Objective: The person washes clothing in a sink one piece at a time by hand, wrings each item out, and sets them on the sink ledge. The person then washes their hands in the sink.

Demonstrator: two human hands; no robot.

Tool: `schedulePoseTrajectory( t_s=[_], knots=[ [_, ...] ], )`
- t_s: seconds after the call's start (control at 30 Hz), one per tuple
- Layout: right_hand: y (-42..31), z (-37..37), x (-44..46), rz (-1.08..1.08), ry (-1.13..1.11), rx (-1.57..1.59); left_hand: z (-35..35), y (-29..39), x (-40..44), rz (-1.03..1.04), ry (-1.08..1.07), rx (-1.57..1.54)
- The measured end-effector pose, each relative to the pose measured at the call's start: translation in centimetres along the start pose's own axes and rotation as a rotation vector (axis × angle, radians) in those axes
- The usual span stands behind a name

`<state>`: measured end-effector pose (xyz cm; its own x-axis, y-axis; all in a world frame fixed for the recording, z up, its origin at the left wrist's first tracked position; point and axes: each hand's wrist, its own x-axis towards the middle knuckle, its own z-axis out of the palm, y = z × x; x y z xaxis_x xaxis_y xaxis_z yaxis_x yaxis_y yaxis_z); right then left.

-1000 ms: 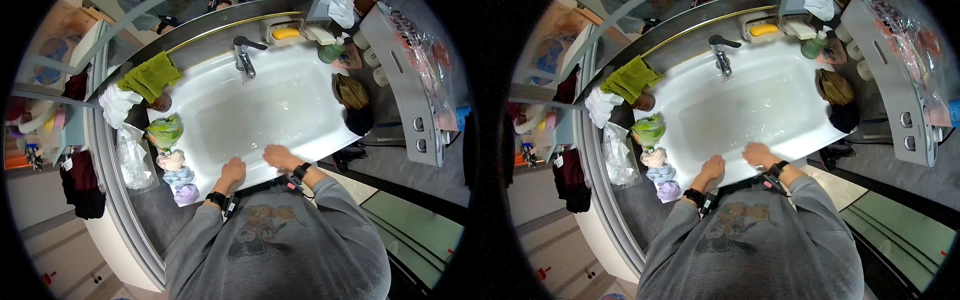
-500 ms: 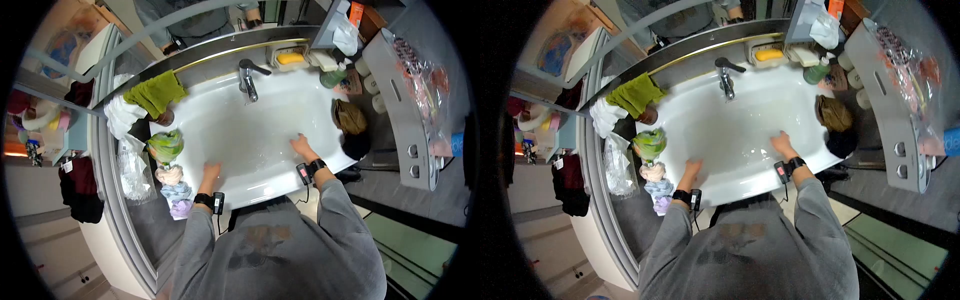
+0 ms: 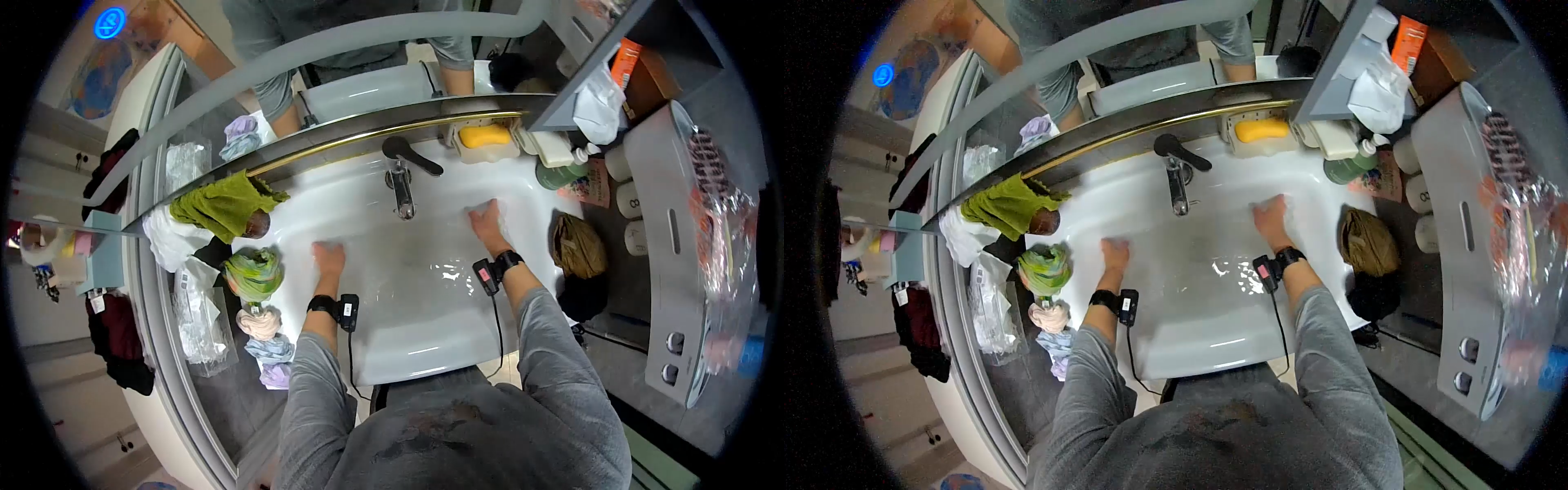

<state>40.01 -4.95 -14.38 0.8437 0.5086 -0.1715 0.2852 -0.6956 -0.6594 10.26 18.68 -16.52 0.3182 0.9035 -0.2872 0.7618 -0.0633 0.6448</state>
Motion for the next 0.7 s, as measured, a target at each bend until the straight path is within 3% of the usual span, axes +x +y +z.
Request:
schedulePoseTrajectory(
  t_s=[0.07,0.13,0.17,0.23,0.27,0.33,0.4,0.47,0.53,0.57,0.63,0.7],
  knots=[
    [-1.9,2.8,-0.7,0.037,0.052,0.009,1.3,1.7,-0.6,-0.062,-0.107,-0.227],
    [-2.8,5.6,-1.2,0.114,-0.237,0.140,3.7,3.0,-1.9,-0.103,-0.228,-0.334],
    [-3.8,6.7,-2.5,0.037,-0.246,0.025,5.6,2.6,-2.2,-0.102,-0.273,-0.306],
    [-6.5,5.8,-5.4,-0.048,-0.254,-0.087,4.8,6.4,-5.8,0.124,-0.359,-0.192],
    [-7.3,5.0,-6.4,-0.167,-0.373,0.049,4.2,7.4,-6.6,0.121,-0.356,-0.191],
    [-7.3,4.6,-7.4,-0.283,-0.498,0.188,3.2,8.3,-7.8,0.362,-0.499,-0.274],
    [-5.4,3.7,-7.4,-0.254,-0.522,0.289,2.1,7.6,-8.9,0.416,-0.371,-0.285],
    [-5.6,-0.9,-8.1,-0.228,-0.364,0.241,-0.4,5.5,-9.4,0.407,-0.242,-0.068],
    [-2.5,-2.9,-8.1,-0.222,-0.170,0.200,-2.7,3.2,-10.6,0.291,-0.013,0.202],
    [0.3,-3.1,-7.9,-0.177,-0.113,0.104,-3.1,1.3,-11.1,0.288,-0.016,0.204],
    [3.1,-3.4,-8.2,-0.130,-0.058,0.008,-3.2,-1.9,-11.6,0.011,0.006,0.341],
    [4.0,-3.7,-9.5,0.133,-0.173,-0.151,-2.5,-2.3,-12.3,-0.095,-0.111,0.331]
  ],
)
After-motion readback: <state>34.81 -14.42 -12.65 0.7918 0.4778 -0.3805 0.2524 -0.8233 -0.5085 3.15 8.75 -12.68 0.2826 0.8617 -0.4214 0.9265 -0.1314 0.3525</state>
